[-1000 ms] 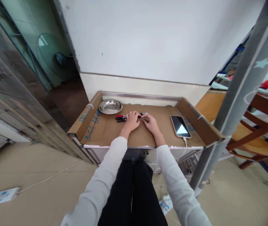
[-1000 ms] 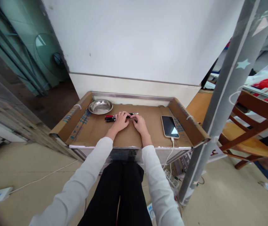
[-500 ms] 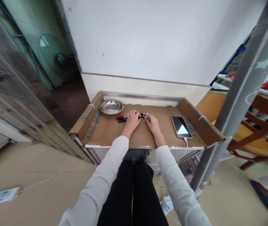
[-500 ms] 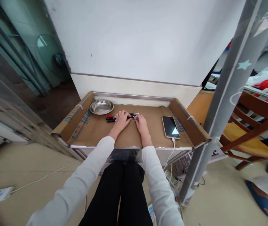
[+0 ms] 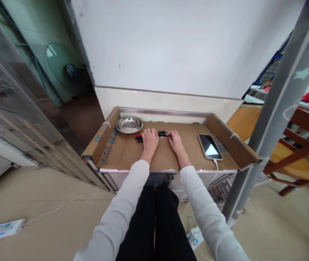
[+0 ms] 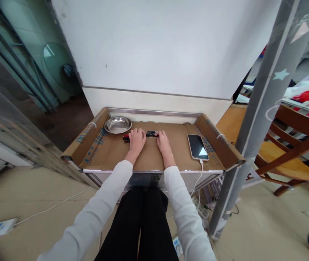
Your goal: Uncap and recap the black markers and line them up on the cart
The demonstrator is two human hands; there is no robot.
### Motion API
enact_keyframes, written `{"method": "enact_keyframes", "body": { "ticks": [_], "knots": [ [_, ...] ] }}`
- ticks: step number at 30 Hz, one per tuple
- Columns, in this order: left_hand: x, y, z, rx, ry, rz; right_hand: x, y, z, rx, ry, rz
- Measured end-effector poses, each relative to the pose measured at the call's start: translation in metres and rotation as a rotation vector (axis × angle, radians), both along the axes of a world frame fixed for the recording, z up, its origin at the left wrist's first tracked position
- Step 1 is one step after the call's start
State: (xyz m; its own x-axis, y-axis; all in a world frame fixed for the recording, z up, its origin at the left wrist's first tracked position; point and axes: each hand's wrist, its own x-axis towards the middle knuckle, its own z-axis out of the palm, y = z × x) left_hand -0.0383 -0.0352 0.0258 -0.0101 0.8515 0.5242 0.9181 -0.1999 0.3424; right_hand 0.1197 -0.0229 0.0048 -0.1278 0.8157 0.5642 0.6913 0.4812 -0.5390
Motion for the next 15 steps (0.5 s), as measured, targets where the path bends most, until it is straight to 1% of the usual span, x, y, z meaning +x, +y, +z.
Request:
{"method": "enact_keyframes", "body": {
  "ticks": [2,4,6,7,9,11,15],
  "knots": [
    [-0.005,-0.006,-0.001,0.014,-0.056,0.106,-0.001,-0.003,0.002,0.009,-0.034,-0.015],
    [-0.011,-0.012,-0.003,0.033,-0.12,0.201,-0.004,-0.008,0.005,0.012,-0.118,-0.02],
    [-0.014,-0.016,-0.004,0.053,-0.172,0.267,-0.008,-0.012,0.009,0.018,-0.237,-0.021],
    [-0.015,-0.018,-0.005,0.058,-0.18,0.28,-0.011,-0.013,0.011,0.02,-0.291,-0.034],
    [-0.015,-0.021,-0.007,0.059,-0.158,0.275,-0.016,-0.013,0.013,0.028,-0.369,-0.083],
    [-0.013,-0.023,-0.008,0.056,-0.118,0.242,-0.022,-0.011,0.013,0.039,-0.408,-0.131],
    [-0.01,-0.03,-0.011,0.043,-0.082,0.169,-0.027,-0.009,0.012,0.014,-0.368,-0.153]
  ]
}}
